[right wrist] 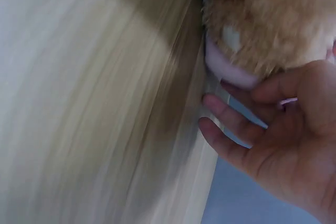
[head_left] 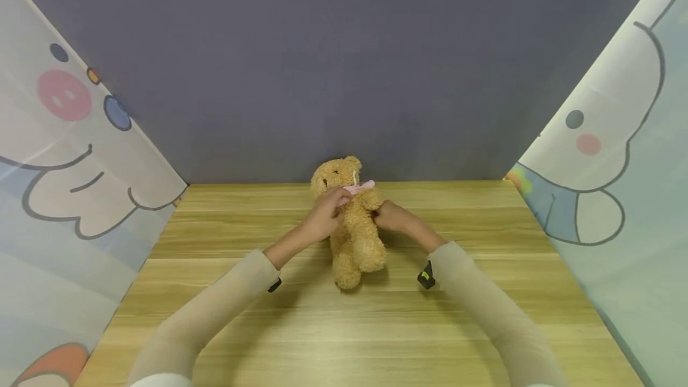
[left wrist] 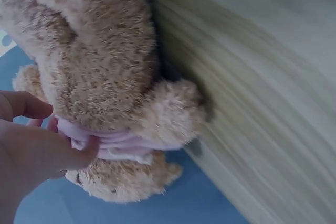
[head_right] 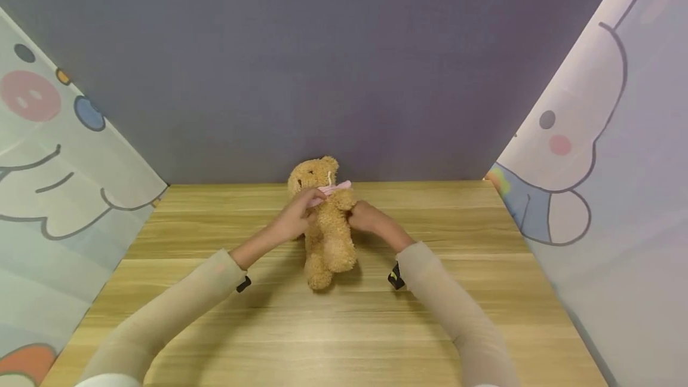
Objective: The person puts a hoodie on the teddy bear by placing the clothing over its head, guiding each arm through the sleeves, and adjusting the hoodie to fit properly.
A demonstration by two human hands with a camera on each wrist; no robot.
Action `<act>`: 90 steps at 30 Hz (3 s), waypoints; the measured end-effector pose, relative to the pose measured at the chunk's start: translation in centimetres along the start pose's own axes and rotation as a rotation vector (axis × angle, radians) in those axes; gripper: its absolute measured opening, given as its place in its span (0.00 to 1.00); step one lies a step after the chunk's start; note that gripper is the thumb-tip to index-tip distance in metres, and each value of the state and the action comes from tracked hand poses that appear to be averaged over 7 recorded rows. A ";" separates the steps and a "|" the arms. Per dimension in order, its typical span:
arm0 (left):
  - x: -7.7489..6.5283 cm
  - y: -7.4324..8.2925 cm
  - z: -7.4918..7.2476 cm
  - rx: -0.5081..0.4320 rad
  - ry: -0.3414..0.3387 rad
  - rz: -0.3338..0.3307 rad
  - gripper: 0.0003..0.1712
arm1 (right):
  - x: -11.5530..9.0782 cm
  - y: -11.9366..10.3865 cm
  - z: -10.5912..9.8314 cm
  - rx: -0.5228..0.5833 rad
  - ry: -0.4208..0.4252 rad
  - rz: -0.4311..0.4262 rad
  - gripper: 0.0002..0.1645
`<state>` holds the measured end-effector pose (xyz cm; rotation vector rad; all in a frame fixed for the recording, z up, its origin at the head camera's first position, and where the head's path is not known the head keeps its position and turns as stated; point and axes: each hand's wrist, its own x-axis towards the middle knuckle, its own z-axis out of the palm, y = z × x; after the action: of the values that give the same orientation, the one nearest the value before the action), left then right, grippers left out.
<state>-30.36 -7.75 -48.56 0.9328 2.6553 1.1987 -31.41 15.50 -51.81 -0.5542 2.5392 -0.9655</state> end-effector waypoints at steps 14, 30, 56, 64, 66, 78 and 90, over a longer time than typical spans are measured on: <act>-2.0 -5.4 -0.4 0.075 0.084 -0.100 0.15 | -1.1 1.5 -1.3 0.016 -0.056 0.044 0.42; 1.7 -3.2 1.9 0.392 0.166 -0.066 0.15 | -0.9 -4.7 -4.7 -0.422 0.078 -0.199 0.32; 2.7 0.2 2.3 0.547 -0.229 -0.123 0.36 | 0.6 -4.6 -4.8 -0.676 -0.135 -0.198 0.33; 2.9 -0.7 2.4 0.489 -0.218 -0.080 0.32 | -0.6 -3.6 -3.0 -0.782 -0.015 -0.077 0.42; 3.1 -0.7 2.1 0.469 -0.229 -0.082 0.33 | -0.6 -3.6 -2.7 -0.774 0.000 -0.050 0.43; 4.1 1.1 2.7 0.690 -0.292 -0.131 0.46 | 0.3 -1.9 -3.3 -0.406 0.003 -0.209 0.34; 3.0 0.0 4.9 0.727 -0.115 0.034 0.13 | -0.9 0.1 -1.8 -0.572 0.140 -0.432 0.18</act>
<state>-31.24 -2.90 -51.46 1.0726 3.0087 0.1306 -31.49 16.97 -50.43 -1.2753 2.8841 -0.3822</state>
